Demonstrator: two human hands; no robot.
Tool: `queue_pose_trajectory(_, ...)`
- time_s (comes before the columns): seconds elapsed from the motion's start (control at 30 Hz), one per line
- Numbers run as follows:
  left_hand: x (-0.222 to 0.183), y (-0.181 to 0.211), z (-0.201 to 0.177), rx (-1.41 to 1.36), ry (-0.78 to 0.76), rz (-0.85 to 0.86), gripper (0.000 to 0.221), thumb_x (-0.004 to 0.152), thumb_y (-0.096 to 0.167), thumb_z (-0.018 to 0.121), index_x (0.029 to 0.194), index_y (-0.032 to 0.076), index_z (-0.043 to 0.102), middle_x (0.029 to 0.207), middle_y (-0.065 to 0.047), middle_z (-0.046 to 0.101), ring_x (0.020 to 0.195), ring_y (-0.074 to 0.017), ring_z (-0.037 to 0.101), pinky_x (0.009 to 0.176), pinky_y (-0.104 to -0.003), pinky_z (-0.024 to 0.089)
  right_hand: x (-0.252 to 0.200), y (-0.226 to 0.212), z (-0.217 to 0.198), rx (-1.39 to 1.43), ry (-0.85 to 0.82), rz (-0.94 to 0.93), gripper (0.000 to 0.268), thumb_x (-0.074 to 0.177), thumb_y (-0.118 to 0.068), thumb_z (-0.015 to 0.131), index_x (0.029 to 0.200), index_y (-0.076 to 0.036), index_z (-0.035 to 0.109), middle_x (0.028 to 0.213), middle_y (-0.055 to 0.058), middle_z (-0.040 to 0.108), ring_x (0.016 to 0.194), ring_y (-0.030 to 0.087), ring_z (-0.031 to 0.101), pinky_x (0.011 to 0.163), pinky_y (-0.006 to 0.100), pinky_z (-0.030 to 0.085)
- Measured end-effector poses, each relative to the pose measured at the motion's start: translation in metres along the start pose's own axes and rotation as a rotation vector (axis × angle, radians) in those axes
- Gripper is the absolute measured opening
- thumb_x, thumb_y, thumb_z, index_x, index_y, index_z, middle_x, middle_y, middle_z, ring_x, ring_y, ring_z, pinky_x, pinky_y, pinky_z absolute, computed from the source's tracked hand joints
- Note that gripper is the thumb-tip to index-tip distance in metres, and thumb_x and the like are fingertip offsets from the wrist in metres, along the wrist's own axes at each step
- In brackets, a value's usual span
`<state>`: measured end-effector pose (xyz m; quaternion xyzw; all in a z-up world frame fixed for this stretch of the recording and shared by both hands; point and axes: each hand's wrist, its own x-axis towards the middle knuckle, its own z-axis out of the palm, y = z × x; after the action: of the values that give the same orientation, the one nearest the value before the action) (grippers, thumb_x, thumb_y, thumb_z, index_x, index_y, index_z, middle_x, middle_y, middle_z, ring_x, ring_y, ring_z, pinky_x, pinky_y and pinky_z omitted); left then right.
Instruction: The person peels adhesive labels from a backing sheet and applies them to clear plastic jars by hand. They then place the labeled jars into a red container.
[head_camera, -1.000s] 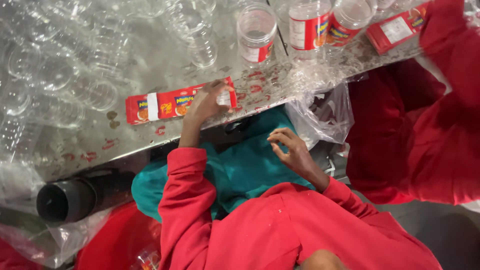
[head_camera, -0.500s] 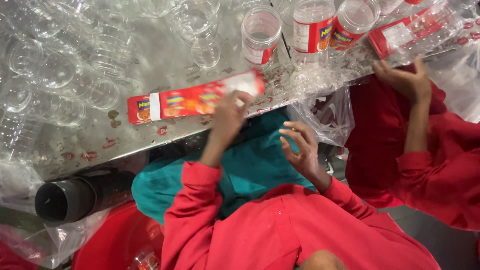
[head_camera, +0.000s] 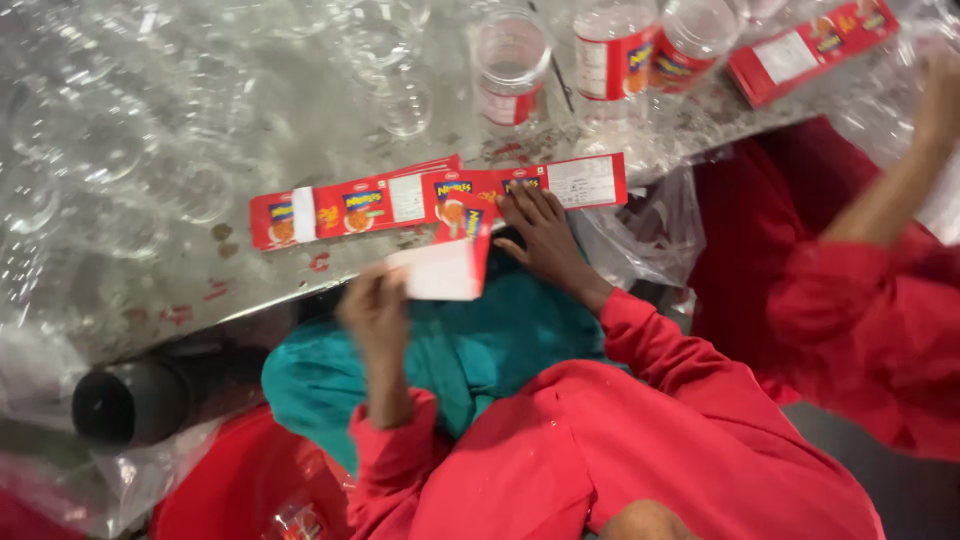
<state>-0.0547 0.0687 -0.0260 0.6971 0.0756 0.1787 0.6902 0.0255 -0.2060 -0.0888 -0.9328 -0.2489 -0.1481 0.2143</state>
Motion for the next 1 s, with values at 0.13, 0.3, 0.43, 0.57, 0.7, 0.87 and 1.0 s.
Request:
queue_pose_trajectory(0.13,-0.029,0.069,-0.107,0.033,0.478,0.247,0.006,0.099,-0.002,0.063,0.094,0.001,0.061,0.088,0.002,0.057,0.073,-0.0068,0.046,0.064,-0.023,0.036,0.022,0.004,0.016,0.071,-0.044,-0.125,0.066,0.093,-0.038,0.074,0.145,-0.004,0.054,0.148,0.018,0.055,0.143,0.037,0.045,0.119,0.052,0.032)
queue_pose_trajectory(0.3,-0.07,0.1,-0.169,0.336,0.809,0.477,0.006,0.11,-0.002,0.065,0.106,-0.003,0.06,0.083,-0.001,0.055,0.068,-0.0114,0.044,0.062,-0.025,0.032,0.034,-0.004,0.011,0.108,-0.024,-0.143,0.062,0.089,-0.036,0.076,0.138,-0.003,0.058,0.141,0.017,0.06,0.133,0.035,0.053,0.111,0.05,0.037)
queue_pose_trajectory(0.43,-0.086,0.1,-0.149,0.695,0.369,0.234,0.02,0.087,0.0,0.074,0.106,0.0,0.069,0.096,-0.01,0.071,0.086,-0.0198,0.069,0.08,-0.03,0.053,0.05,-0.027,0.023,0.014,0.093,-0.209,0.032,0.091,-0.023,0.075,0.119,-0.011,0.067,0.125,0.009,0.067,0.121,0.03,0.061,0.107,0.048,0.042)
queue_pose_trajectory(0.57,-0.068,0.077,-0.086,0.234,-0.256,0.089,0.017,0.083,-0.002,0.072,0.1,0.001,0.07,0.092,-0.009,0.073,0.083,-0.0173,0.072,0.075,-0.029,0.056,0.091,-0.051,0.035,-0.085,0.062,-0.266,0.021,0.093,-0.018,0.073,0.113,-0.014,0.069,0.12,0.004,0.067,0.117,0.027,0.062,0.105,0.046,0.045)
queue_pose_trajectory(0.7,-0.072,0.062,-0.017,0.154,-0.55,0.155,0.014,0.091,0.013,0.077,0.101,0.004,0.074,0.093,-0.008,0.075,0.08,-0.0176,0.07,0.069,-0.03,0.054,0.144,-0.084,0.056,0.025,0.115,-0.332,0.029,0.083,-0.019,0.075,0.11,-0.01,0.07,0.117,0.009,0.066,0.111,0.032,0.062,0.096,0.046,0.045)
queue_pose_trajectory(0.87,-0.078,0.051,0.012,0.143,-0.505,0.056,0.017,0.091,0.017,0.075,0.101,0.003,0.073,0.091,-0.011,0.074,0.078,-0.0226,0.072,0.068,-0.032,0.055,0.181,-0.116,0.053,0.427,-0.104,-0.272,0.042,0.086,-0.018,0.077,0.123,-0.001,0.065,0.128,0.017,0.062,0.111,0.036,0.062,0.092,0.044,0.051)
queue_pose_trajectory(1.0,-0.062,0.027,0.002,0.264,-0.23,0.112,0.013,0.093,0.016,0.071,0.097,0.004,0.072,0.091,-0.013,0.073,0.078,-0.0254,0.073,0.068,-0.032,0.056,0.112,-0.119,-0.016,0.588,-0.093,-0.119,0.025,0.094,-0.015,0.074,0.116,-0.003,0.069,0.113,0.013,0.07,0.106,0.033,0.069,0.09,0.042,0.055)
